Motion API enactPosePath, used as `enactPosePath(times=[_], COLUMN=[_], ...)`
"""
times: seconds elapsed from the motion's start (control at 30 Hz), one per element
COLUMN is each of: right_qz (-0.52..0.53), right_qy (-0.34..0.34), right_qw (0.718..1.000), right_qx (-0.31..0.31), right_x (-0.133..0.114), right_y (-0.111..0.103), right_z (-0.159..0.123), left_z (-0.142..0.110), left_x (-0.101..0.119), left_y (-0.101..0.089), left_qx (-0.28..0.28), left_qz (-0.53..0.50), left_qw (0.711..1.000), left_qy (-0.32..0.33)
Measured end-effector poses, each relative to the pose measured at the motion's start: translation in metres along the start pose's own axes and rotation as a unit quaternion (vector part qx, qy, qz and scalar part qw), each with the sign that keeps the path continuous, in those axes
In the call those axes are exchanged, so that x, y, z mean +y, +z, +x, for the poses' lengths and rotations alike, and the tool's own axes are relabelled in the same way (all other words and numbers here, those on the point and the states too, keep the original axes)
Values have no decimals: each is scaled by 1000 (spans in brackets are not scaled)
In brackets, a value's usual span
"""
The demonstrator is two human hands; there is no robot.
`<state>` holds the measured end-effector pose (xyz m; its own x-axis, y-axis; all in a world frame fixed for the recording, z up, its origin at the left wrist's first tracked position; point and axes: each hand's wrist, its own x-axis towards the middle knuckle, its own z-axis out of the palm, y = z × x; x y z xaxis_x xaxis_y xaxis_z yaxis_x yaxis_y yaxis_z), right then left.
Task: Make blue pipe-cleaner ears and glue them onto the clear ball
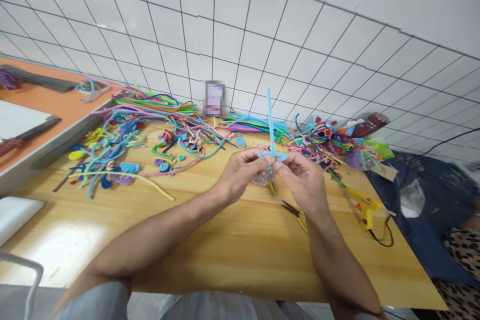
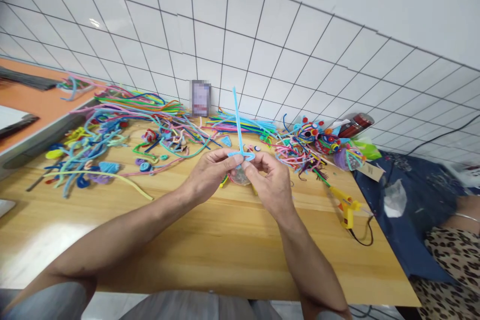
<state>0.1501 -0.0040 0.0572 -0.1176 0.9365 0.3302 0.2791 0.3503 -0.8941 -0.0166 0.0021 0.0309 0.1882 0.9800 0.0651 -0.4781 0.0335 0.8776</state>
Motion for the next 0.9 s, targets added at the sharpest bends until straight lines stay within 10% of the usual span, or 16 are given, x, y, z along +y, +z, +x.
enactPosePath(times=[0.9], right_qz=[-59], right_qy=[-56], right_qw=[997], right_qx=[-4], right_x=[9], right_y=[-5], right_z=[4], left_z=[3], left_x=[2], left_y=[2], left_qx=[-17], left_qz=[-22], left_qw=[999], left_qy=[-35])
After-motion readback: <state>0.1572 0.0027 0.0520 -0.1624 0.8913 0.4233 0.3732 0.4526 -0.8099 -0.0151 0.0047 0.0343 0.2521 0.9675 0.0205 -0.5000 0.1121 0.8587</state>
